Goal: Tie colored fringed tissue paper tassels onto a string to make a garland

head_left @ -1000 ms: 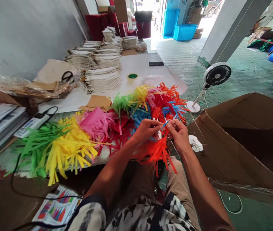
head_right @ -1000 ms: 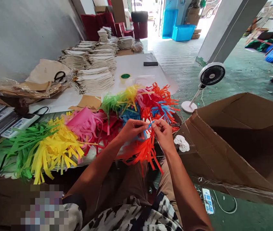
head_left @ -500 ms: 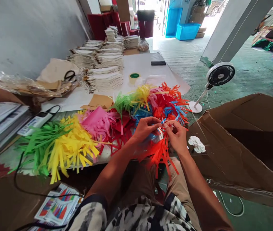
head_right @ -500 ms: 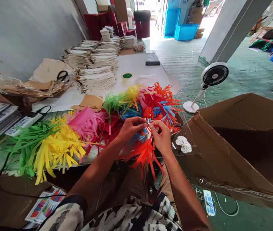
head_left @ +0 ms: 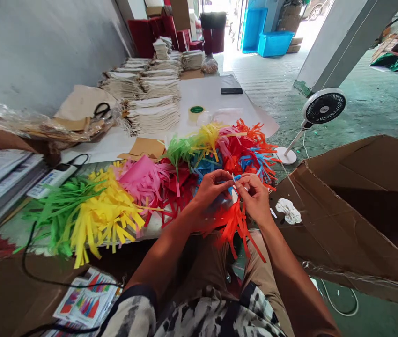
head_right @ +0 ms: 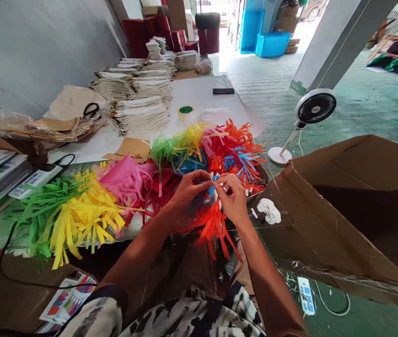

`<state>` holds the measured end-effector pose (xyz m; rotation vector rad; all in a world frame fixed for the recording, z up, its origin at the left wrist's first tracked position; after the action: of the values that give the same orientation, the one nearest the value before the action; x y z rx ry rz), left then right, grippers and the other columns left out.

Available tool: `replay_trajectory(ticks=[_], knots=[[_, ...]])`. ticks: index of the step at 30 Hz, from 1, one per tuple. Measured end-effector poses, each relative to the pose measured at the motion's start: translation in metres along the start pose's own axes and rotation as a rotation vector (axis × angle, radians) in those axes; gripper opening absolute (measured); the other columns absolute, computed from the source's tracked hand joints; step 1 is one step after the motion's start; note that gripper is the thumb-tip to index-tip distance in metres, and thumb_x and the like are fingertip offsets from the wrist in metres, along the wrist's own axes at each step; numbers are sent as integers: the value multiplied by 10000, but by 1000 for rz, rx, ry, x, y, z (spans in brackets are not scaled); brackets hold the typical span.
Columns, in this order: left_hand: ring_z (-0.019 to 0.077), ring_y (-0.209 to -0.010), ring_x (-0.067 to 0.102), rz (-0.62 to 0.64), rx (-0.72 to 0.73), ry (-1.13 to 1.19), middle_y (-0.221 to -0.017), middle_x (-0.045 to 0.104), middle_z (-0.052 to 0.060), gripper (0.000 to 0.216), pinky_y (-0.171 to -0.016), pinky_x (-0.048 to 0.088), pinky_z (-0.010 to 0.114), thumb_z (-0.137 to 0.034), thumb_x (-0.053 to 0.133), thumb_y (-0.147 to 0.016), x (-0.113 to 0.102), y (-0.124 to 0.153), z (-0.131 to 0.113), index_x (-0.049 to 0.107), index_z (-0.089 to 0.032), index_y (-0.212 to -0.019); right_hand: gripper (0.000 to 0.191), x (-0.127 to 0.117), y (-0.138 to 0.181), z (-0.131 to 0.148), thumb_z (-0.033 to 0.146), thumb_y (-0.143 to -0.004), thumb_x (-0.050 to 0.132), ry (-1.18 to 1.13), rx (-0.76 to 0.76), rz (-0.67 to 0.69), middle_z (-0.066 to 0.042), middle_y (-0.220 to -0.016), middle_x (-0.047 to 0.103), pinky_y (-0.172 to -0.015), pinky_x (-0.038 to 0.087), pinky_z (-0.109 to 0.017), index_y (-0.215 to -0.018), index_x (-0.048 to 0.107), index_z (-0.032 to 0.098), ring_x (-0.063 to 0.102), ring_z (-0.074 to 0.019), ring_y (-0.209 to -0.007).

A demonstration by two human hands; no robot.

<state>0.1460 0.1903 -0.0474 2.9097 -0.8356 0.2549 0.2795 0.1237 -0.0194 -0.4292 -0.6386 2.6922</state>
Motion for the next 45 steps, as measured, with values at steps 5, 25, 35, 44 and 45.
replay_trajectory(ticks=[5,25,35,44,45], knots=[[150,-573,713,115,-146,109,-728,719,3,489,-548,554,231,-498,903,-723,2,-1,14,627,-164,-950,157,1,-3,-7,349,-984,661,-3,38,17,-25,-994,641,-732,419,-327,-884,664,227,524,-158,-772],[143,-618,721,24,-119,146,-822,740,20,451,-606,574,248,-487,888,-726,0,-5,17,638,-162,-916,124,-5,3,12,269,-949,663,117,26,50,-54,-1056,686,-731,460,-318,-838,685,220,640,-187,-928],[150,-607,714,7,-130,130,-754,721,12,463,-594,560,244,-497,885,-716,1,-3,16,626,-166,-911,132,-7,4,8,263,-947,657,117,40,34,-56,-1040,688,-792,484,-342,-824,680,220,643,-193,-921],[140,-620,711,9,-131,101,-795,734,21,471,-578,536,224,-516,871,-736,1,-2,18,628,-165,-937,150,-8,4,7,274,-941,651,133,66,27,-60,-1014,690,-756,479,-331,-807,681,213,636,-188,-889],[143,-622,714,11,-127,95,-780,728,16,477,-582,538,225,-520,874,-733,1,-2,17,624,-167,-937,150,-8,4,6,278,-942,652,133,72,26,-61,-1018,690,-760,480,-332,-810,685,212,637,-188,-889]])
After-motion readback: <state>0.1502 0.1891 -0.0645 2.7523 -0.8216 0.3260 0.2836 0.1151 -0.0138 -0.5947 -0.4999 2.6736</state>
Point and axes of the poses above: each hand's wrist, its own y-axis away from the middle knuckle, its own x-axis out of the palm, z = x × y, the point moved 9 cm from there along -y, towards the middle knuckle
